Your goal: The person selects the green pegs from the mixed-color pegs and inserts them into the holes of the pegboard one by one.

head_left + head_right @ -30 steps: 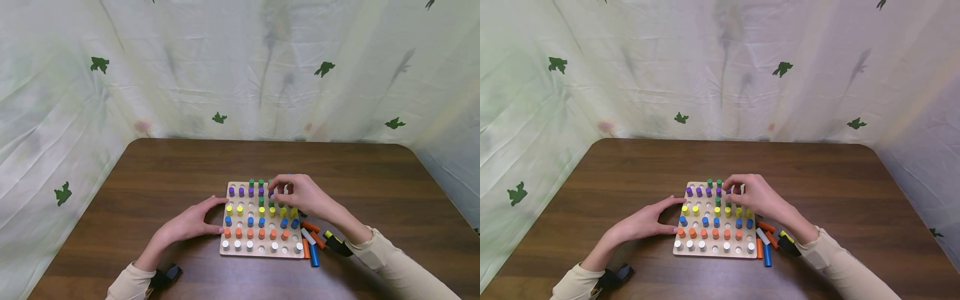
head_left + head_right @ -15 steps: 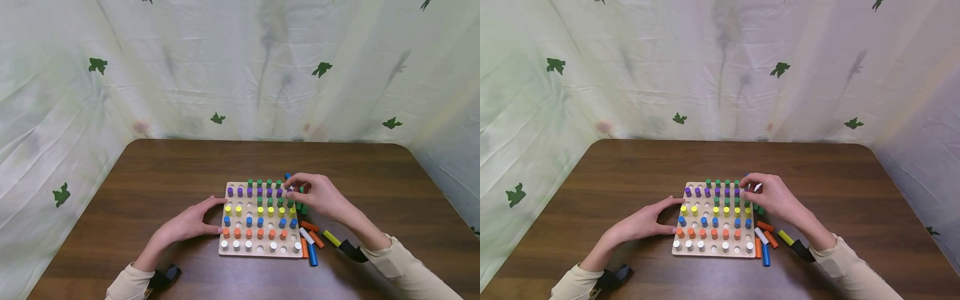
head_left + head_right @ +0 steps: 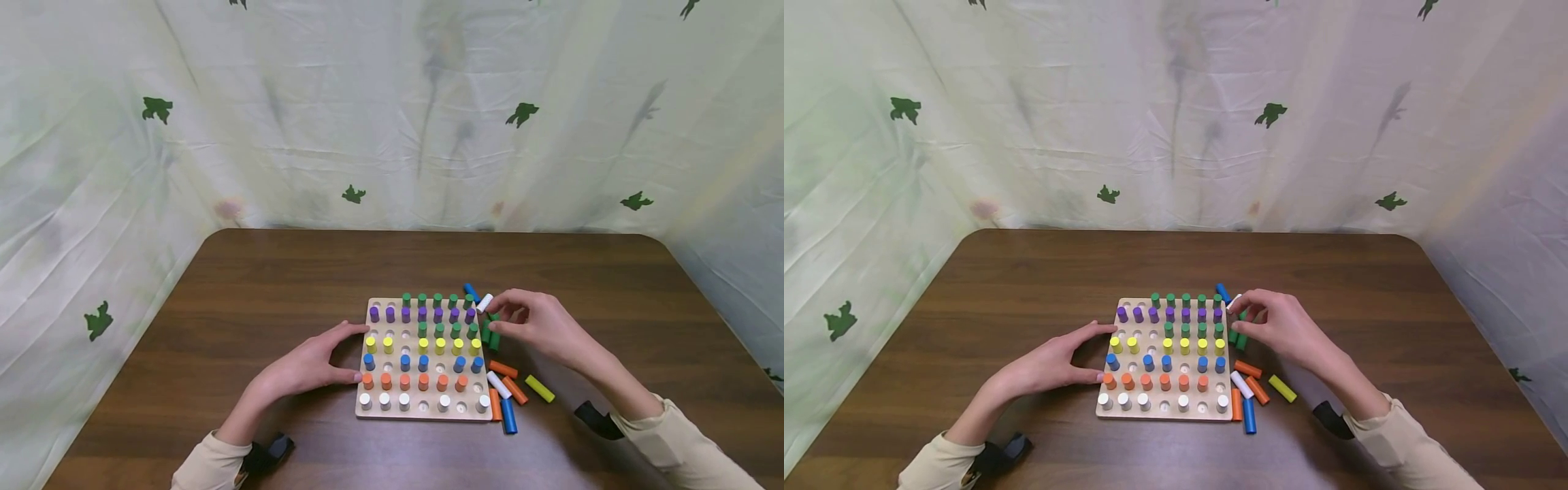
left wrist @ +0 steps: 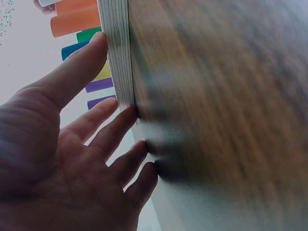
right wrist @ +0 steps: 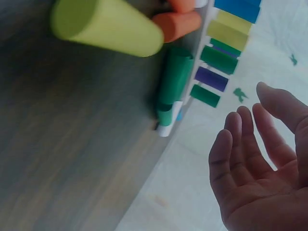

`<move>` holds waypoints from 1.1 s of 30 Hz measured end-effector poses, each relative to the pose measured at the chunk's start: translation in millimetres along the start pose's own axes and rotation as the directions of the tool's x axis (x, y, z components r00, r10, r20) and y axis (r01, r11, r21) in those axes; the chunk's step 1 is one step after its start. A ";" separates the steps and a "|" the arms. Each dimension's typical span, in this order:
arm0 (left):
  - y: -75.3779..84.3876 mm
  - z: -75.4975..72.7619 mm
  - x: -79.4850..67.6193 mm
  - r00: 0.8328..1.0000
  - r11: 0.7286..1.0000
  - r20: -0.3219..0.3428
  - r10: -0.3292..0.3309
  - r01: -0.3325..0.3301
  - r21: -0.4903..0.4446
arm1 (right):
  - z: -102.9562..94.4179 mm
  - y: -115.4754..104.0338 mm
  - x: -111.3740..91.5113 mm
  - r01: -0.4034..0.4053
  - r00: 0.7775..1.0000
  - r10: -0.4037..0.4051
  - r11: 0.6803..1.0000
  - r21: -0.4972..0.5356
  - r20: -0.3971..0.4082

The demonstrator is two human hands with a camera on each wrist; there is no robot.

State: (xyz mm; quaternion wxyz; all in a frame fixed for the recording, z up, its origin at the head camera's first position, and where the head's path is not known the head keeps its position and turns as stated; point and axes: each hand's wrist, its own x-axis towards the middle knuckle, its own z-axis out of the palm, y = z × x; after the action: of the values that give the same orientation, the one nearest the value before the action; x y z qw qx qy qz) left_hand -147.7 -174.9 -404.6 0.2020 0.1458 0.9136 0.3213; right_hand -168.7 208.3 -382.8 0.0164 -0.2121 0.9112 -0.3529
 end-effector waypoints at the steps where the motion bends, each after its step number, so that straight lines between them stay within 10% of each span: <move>1: 0.0 0.0 0.0 1.000 1.000 0.000 -0.001 0.001 0.000 | 0.1 1.4 -0.9 -0.002 1.000 0.002 1.000 0.000 0.002; 33: -0.6 0.8 0.5 1.000 1.000 -0.003 -0.016 0.016 -0.001 | 17.1 25.0 -4.7 -0.126 0.989 0.129 0.991 -0.042 0.076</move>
State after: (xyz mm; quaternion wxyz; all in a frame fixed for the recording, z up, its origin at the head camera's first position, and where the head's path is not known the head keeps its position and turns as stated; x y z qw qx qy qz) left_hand -147.8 -174.8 -405.7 0.2031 0.1378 0.9150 0.3203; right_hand -170.8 215.7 -412.5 0.0706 -0.1672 0.9280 -0.3254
